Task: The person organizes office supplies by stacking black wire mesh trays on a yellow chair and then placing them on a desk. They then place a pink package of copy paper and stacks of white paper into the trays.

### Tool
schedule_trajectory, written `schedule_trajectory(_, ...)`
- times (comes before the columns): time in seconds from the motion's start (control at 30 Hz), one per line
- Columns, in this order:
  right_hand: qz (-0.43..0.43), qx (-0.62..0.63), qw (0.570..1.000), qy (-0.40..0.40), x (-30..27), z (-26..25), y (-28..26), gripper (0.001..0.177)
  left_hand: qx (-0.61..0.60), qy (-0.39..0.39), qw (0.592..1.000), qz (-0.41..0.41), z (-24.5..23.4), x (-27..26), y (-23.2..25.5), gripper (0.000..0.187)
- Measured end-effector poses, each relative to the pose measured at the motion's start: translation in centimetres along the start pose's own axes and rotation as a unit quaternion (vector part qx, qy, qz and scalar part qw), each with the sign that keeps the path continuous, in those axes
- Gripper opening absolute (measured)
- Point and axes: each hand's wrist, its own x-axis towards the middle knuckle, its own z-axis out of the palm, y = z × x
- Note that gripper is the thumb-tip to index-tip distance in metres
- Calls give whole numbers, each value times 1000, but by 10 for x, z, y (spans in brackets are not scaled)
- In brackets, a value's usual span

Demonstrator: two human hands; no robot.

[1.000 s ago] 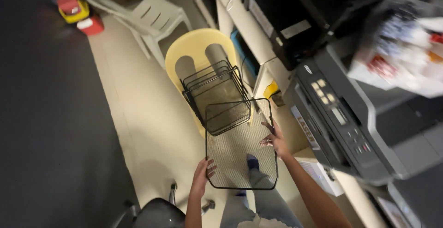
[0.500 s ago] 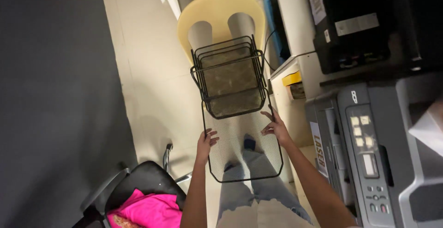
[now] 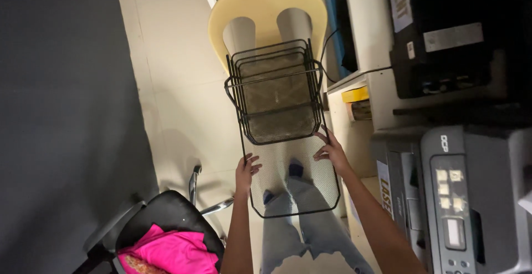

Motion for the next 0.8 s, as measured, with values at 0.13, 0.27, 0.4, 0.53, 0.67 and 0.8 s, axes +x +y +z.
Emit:
schedule_trajectory(0.13,-11,9,1000,-6,15,-3,13,82,5,5,1000,6,0,9,3,36)
schedule_trajectory(0.27,-6,30,1000,-5,28,-12,31,82,-10,22,1000,6,0,17,-5,35)
schedule_trajectory(0.4,6,42,999,-6,26,-9,33,80,-3,28,999,29,0,14,-8,34)
schedule_trajectory(0.53,-1,25,1000,0,18,-5,25,77,22,51,998,15,9,6,5,33)
schedule_trajectory(0.67,-27,31,999,-11,25,-12,32,72,-11,37,999,23,3,19,-12,32)
schedule_trajectory(0.8,-40,8,999,5,34,-14,35,58,0,27,999,28,8,27,-5,32)
